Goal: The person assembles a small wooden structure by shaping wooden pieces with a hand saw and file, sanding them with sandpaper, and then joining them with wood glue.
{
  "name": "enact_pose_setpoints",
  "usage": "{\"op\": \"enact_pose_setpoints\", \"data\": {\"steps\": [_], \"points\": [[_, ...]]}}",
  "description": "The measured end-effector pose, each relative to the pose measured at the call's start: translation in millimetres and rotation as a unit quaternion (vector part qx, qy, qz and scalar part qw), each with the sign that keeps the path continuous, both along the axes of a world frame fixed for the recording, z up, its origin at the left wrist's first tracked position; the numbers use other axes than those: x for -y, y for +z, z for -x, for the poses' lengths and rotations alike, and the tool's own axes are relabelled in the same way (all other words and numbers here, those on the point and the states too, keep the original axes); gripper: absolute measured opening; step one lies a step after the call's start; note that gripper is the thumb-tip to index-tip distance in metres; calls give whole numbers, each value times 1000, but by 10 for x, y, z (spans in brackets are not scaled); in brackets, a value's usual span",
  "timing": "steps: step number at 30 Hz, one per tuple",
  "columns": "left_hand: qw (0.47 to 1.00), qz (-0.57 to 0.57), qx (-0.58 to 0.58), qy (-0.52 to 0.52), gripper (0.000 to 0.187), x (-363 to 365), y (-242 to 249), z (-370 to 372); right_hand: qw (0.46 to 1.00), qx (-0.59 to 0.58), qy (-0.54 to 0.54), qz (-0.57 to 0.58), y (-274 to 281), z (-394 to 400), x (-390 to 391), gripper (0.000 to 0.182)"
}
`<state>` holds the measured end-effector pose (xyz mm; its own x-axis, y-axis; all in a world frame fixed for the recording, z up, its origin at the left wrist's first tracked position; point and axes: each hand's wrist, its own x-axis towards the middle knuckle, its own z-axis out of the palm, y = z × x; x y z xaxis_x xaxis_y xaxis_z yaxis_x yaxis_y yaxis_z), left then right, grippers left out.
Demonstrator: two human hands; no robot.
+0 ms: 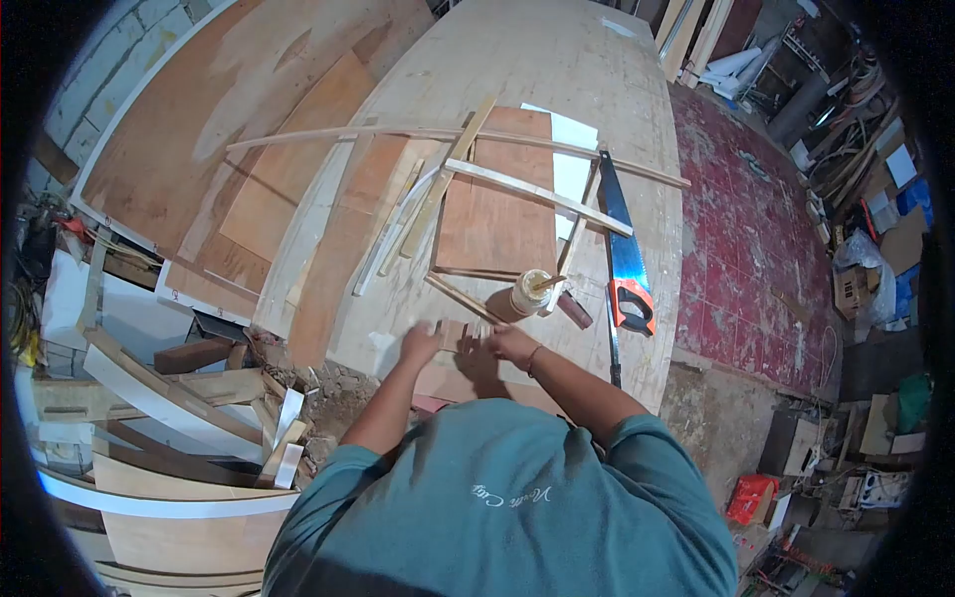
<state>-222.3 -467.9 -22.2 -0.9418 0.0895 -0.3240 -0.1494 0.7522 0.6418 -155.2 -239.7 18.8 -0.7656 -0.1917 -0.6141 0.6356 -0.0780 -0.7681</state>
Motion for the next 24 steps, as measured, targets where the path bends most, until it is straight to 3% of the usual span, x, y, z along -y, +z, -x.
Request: {"op": "enact_pose_setpoints", "data": {"steps": [1,2,3,7,9,10,12,15,16,18,21,24], "points": [[994,86,-20,-68,36,-68,359,-103,998,4,53,-34,-124,-16,-24,5],[999,3,11,-48,36,-104,303,-117,990,-6,90,-106,-182,-20,-2,8],[996,-80,44,-26,35,-135,303,-129,990,-10,92,-108,-120,-4,25,8],[997,-67,30,-29,34,-212,335,-216,997,-21,53,-54,-64,-20,93,10],[931,-292,212,53,35,-249,400,-214,991,-111,47,-50,-76,-68,56,25],[931,-292,212,51,35,-242,448,-216,991,-112,45,-50,34,-101,48,25],[842,-444,295,80,37,-195,588,-189,944,-293,-20,-151,353,-189,21,33],[833,-484,249,96,39,-194,985,-265,912,-334,-93,-218,884,-308,-95,26],[833,-484,251,93,39,-193,1140,-284,904,-341,-112,-232,1149,-360,-112,37],[799,-541,261,37,46,-178,1436,-335,899,-347,-131,-234,1503,-433,-150,41],[795,-554,247,-2,55,-276,1719,-336,892,-353,-150,-240,1675,-463,-213,53],[808,-543,221,-67,60,-397,1954,-293,916,-339,-147,-156,1763,-479,-250,57]]}}
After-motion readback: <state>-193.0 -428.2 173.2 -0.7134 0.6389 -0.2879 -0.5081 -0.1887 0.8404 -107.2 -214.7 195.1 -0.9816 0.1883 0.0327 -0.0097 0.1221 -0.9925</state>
